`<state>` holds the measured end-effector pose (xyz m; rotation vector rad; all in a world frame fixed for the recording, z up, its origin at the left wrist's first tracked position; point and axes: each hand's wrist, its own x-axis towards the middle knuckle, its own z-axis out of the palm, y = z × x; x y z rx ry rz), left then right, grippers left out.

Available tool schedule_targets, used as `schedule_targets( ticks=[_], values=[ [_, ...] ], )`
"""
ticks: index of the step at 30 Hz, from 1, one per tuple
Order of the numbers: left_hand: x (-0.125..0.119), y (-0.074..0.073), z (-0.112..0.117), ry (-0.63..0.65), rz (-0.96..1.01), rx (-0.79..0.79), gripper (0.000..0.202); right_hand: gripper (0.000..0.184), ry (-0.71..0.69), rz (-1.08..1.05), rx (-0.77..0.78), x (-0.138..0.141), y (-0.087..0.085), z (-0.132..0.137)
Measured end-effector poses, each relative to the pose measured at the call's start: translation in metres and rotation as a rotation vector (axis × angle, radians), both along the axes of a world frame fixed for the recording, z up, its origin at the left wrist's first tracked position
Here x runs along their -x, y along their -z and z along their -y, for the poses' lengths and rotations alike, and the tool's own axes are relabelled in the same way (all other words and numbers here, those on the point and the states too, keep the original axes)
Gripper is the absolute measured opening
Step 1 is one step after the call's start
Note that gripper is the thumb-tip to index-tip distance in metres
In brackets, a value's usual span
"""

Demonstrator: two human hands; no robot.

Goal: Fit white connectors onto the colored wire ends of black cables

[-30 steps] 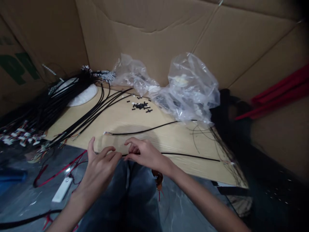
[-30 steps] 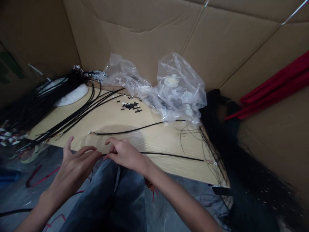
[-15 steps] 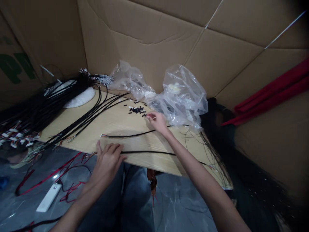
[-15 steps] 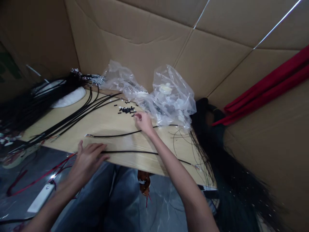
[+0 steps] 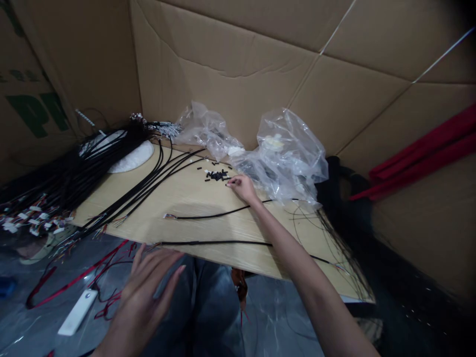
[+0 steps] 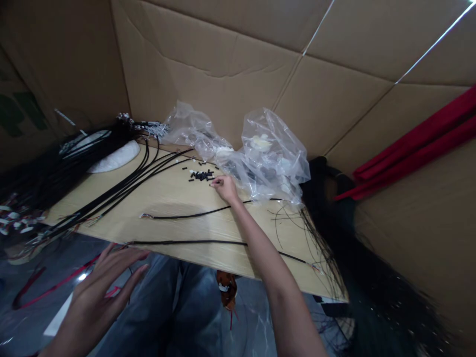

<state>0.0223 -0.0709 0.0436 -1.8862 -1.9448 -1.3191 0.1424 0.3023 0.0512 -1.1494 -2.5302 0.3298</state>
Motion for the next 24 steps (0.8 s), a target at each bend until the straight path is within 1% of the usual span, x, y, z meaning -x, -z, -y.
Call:
schedule_targets(
  ticks=[4, 7, 15, 20, 22, 24],
  values=[
    [0.002, -0.009, 0.005, 0.026, 0.062, -0.069, 0.027, 0.030, 0.000, -0.005, 0.006, 0.002, 0.005, -0.003],
    [0.002, -0.012, 0.006, 0.015, 0.098, -0.105, 0.022, 0.030, -0.012, -0.013, 0.013, 0.004, 0.009, -0.005],
    [0.001, -0.008, 0.012, -0.060, 0.173, -0.097, 0.016, 0.028, -0.058, -0.047, 0.015, 0.004, 0.016, -0.003],
    [0.005, -0.003, 0.013, -0.074, 0.229, -0.109, 0.016, 0.027, -0.091, -0.084, -0.011, 0.005, 0.013, 0.001],
    [0.006, -0.001, 0.015, -0.083, 0.276, -0.108, 0.017, 0.027, -0.109, -0.122, -0.030, 0.006, 0.008, 0.004],
    [0.005, 0.000, 0.017, -0.106, 0.348, -0.094, 0.017, 0.025, -0.144, -0.181, -0.053, 0.008, 0.000, 0.014]
  ],
)
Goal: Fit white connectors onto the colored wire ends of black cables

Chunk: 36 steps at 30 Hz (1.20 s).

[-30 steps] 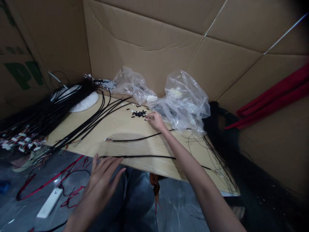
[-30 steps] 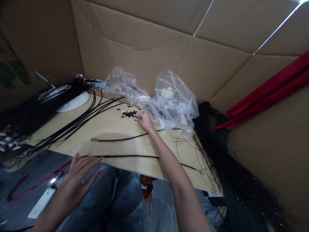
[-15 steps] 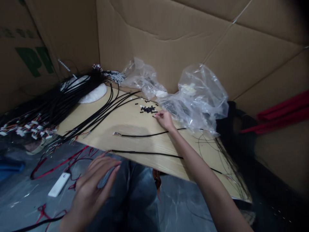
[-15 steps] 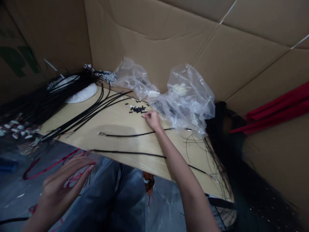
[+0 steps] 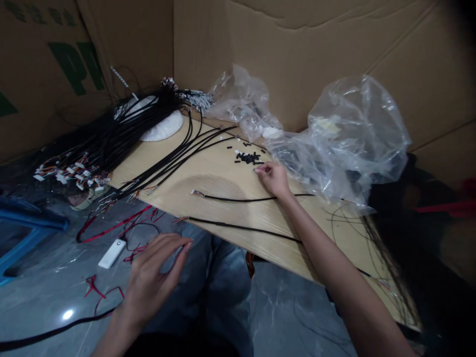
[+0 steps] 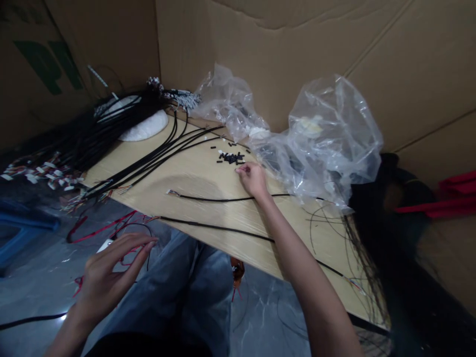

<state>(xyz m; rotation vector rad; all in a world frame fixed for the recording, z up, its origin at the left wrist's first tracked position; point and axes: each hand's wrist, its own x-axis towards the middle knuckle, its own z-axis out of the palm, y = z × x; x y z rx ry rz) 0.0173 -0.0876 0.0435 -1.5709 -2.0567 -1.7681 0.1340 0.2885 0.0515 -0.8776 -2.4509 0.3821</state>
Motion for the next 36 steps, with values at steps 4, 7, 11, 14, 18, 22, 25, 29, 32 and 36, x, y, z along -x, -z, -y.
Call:
schedule_targets(
  ticks=[4, 7, 11, 14, 18, 22, 25, 29, 32, 36],
  values=[
    [-0.003, 0.000, 0.001, -0.051, 0.271, 0.049, 0.023, 0.023, -0.223, -0.135, -0.040, 0.009, -0.020, 0.066],
    [-0.005, -0.002, -0.001, 0.008, 0.512, 0.067, 0.026, 0.018, -0.555, -0.158, -0.060, 0.014, -0.030, 0.147],
    [-0.005, -0.001, 0.000, 0.074, 0.747, 0.082, 0.018, 0.016, -0.798, -0.135, -0.134, 0.017, -0.030, 0.224],
    [-0.002, 0.007, 0.004, 0.078, 0.871, 0.095, 0.017, 0.020, -0.837, -0.126, -0.166, 0.020, -0.024, 0.238],
    [0.005, 0.029, 0.006, 0.106, 0.982, 0.147, 0.026, 0.020, -0.877, -0.138, -0.107, 0.027, -0.017, 0.229],
    [0.017, 0.054, 0.004, 0.109, 1.029, 0.192, 0.020, 0.016, -0.798, -0.143, -0.006, 0.038, -0.013, 0.218],
    [0.025, 0.062, 0.003, 0.087, 1.016, 0.188, 0.018, 0.011, -0.648, -0.092, 0.005, 0.044, -0.008, 0.213],
    [0.029, 0.058, 0.002, 0.094, 0.985, 0.132, 0.019, 0.011, -0.580, -0.068, -0.006, 0.048, -0.003, 0.216],
    [0.028, 0.047, -0.003, 0.100, 0.986, 0.004, 0.029, 0.012, -0.572, -0.131, 0.033, 0.048, -0.007, 0.222],
    [0.024, 0.028, -0.011, 0.072, 0.908, -0.175, 0.043, 0.006, -0.587, -0.183, 0.140, 0.046, -0.020, 0.229]
  ],
)
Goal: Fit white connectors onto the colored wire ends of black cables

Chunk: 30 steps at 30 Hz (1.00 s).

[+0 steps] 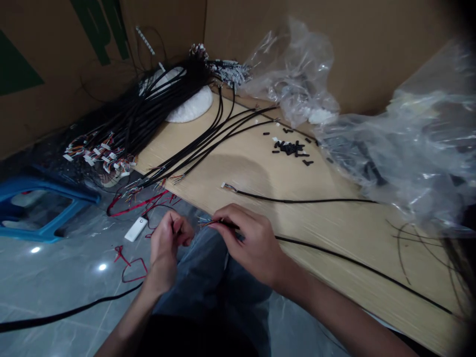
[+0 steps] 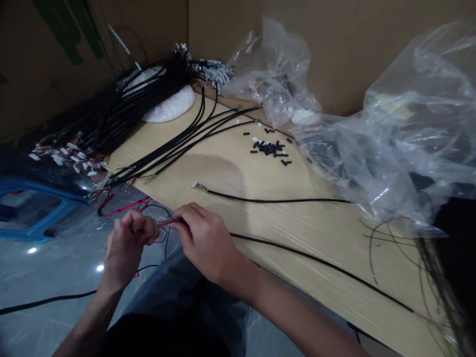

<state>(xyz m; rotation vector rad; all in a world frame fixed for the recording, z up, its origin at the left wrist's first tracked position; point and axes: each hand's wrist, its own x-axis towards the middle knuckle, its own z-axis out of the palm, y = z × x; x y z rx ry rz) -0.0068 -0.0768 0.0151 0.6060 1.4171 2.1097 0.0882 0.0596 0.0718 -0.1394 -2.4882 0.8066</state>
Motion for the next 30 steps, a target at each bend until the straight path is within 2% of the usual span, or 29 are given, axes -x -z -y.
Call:
schedule_targets(
  ticks=[4, 8, 16, 24, 30],
  values=[
    [-0.004, -0.018, -0.005, -0.050, -0.140, -0.069, 0.041, 0.014, -0.043, -0.008, 0.053, -0.002, -0.010, 0.005],
    [-0.006, -0.029, -0.006, -0.097, -0.225, -0.101, 0.043, 0.012, -0.047, -0.012, 0.078, -0.005, -0.016, 0.008],
    [-0.007, -0.045, 0.001, -0.125, -0.142, -0.077, 0.042, 0.010, -0.065, -0.023, 0.157, -0.011, -0.028, 0.012],
    [-0.005, -0.051, 0.009, -0.036, -0.084, -0.050, 0.039, 0.019, -0.081, -0.065, 0.193, -0.011, -0.027, 0.015],
    [-0.006, -0.053, 0.011, -0.101, -0.201, 0.019, 0.039, 0.020, -0.104, -0.047, 0.154, -0.010, -0.028, 0.014]
  ],
)
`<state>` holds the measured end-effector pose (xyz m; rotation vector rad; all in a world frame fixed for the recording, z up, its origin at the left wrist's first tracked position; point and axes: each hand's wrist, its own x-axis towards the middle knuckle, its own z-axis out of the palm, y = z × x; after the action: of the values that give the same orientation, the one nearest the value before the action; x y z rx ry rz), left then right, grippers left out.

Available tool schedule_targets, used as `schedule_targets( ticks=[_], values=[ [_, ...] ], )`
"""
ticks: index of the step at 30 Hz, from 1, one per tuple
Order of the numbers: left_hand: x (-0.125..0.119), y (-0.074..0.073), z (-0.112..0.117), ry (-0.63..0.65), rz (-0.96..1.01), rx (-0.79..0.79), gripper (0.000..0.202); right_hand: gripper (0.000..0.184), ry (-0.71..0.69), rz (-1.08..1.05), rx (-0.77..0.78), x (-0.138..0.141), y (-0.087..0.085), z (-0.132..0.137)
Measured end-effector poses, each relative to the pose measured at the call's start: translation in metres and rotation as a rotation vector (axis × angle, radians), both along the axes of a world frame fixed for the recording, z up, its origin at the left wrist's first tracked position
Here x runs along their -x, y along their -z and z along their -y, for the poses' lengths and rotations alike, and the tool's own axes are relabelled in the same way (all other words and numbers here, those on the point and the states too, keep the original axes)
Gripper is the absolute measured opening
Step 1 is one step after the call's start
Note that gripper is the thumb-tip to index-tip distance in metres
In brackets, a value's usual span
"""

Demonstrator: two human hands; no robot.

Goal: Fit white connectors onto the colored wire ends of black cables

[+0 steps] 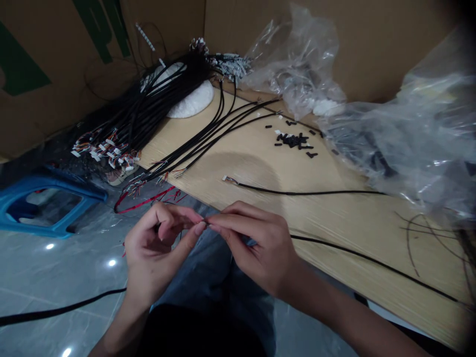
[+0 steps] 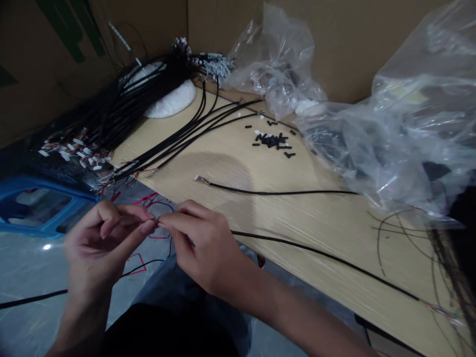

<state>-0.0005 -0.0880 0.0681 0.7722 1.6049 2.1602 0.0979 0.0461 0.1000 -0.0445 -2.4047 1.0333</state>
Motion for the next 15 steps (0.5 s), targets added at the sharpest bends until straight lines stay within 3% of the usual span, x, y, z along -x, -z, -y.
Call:
schedule_targets(
  ticks=[7, 15],
  values=[
    [-0.0013, -0.0032, -0.0016, -0.068, -0.088, 0.122, 0.043, 0.023, 0.032, -0.015, -0.033, -0.0012, 0.0040, -0.0013],
    [0.0009, -0.0014, -0.0006, -0.035, -0.055, 0.150, 0.046, 0.014, 0.041, 0.004, 0.057, -0.0023, 0.0001, -0.0005]
  ],
)
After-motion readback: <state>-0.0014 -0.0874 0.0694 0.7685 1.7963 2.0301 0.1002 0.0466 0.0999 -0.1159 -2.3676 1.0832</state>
